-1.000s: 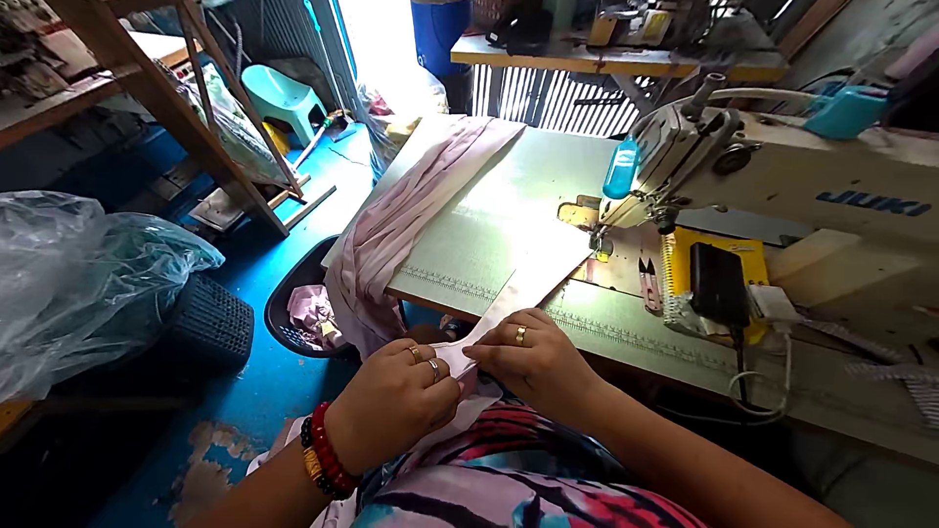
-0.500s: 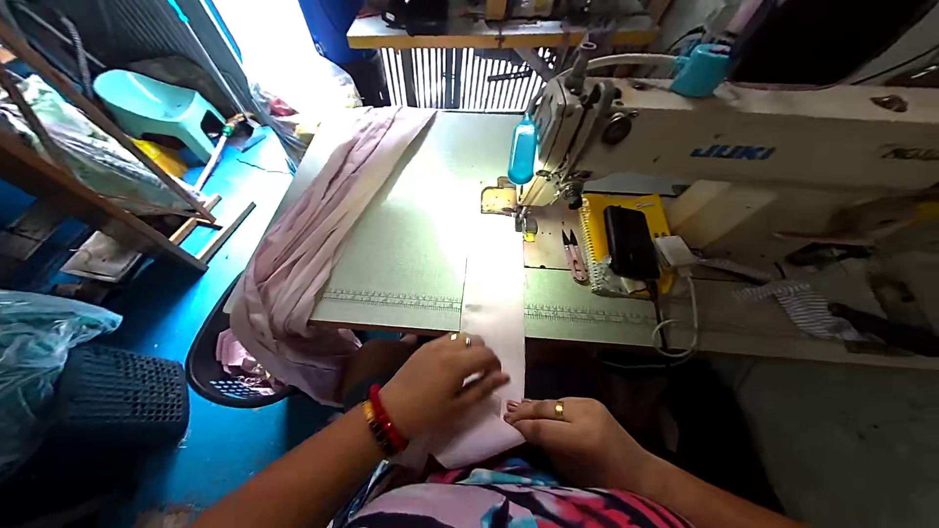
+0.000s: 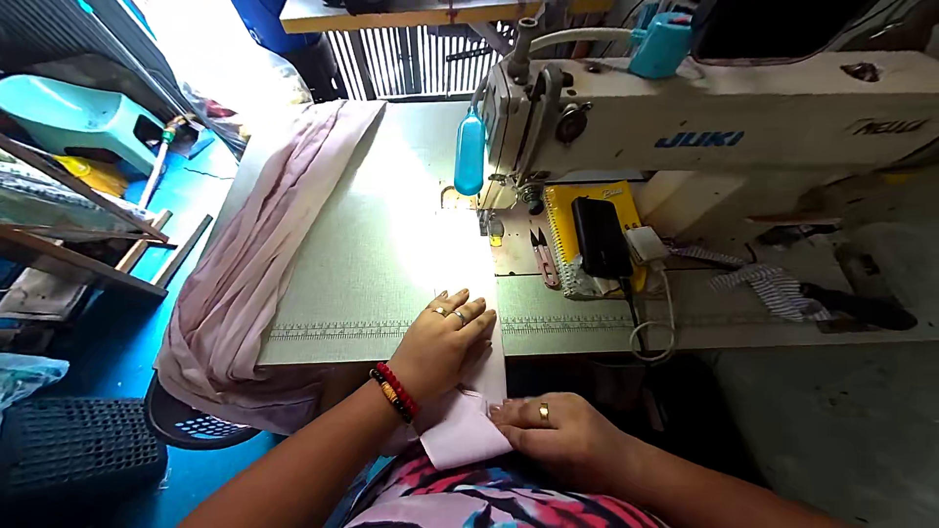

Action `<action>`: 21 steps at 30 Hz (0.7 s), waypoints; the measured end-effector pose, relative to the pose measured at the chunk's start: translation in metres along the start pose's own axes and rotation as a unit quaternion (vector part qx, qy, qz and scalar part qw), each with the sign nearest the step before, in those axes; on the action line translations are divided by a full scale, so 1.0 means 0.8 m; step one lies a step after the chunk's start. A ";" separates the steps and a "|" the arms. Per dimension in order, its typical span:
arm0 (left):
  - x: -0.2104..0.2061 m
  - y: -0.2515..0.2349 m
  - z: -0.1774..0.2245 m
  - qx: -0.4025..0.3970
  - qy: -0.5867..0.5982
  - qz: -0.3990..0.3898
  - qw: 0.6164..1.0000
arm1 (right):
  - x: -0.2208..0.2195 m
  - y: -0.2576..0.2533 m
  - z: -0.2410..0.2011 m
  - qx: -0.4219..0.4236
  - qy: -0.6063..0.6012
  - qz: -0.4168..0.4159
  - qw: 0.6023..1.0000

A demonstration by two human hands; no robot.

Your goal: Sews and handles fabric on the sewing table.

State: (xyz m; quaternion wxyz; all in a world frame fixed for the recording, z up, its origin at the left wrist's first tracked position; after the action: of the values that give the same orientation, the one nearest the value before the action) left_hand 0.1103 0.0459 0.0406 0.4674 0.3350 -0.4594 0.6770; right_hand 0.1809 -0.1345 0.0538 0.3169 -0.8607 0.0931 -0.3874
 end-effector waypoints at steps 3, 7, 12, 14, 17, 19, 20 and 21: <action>0.006 -0.019 -0.017 -0.007 -0.004 -0.024 1.000 | 0.001 -0.009 0.020 0.010 0.048 -0.014 0.999; 0.009 -0.042 -0.042 -0.032 -0.035 -0.020 0.999 | 0.007 -0.028 0.050 0.011 0.098 -0.011 0.995; 0.008 -0.054 -0.055 0.003 -0.047 0.002 0.999 | 0.001 -0.038 0.081 -0.056 0.112 0.022 0.992; 0.007 -0.045 -0.051 0.019 -0.047 0.011 0.999 | -0.007 -0.035 0.072 -0.081 0.129 0.063 0.986; 0.005 -0.024 -0.031 0.022 -0.021 0.014 0.999 | -0.011 -0.023 0.055 -0.103 0.158 0.107 0.976; 0.005 -0.012 -0.020 0.001 -0.022 0.014 1.000 | -0.009 -0.018 0.057 -0.104 0.166 0.101 0.975; 0.005 -0.009 -0.018 -0.010 -0.027 0.011 1.000 | -0.008 -0.018 0.060 -0.099 0.166 0.092 0.977; 0.006 -0.008 -0.018 -0.017 -0.035 0.012 0.999 | -0.007 -0.020 0.063 -0.087 0.165 0.079 0.979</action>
State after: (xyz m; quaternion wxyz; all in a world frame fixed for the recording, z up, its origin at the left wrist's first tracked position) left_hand 0.1141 0.0617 0.0417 0.4489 0.3449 -0.4909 0.6622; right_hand 0.2125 -0.0959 0.0353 0.2508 -0.7990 0.2448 -0.4887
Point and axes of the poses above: each hand's wrist, its own y-axis away from the middle knuckle, its own x-axis out of the back of the hand, z = x × y, the point moved 4 cm from there along -y, towards the middle knuckle, and after that the axes turned 4 degrees about z, right-handed, at the moved point
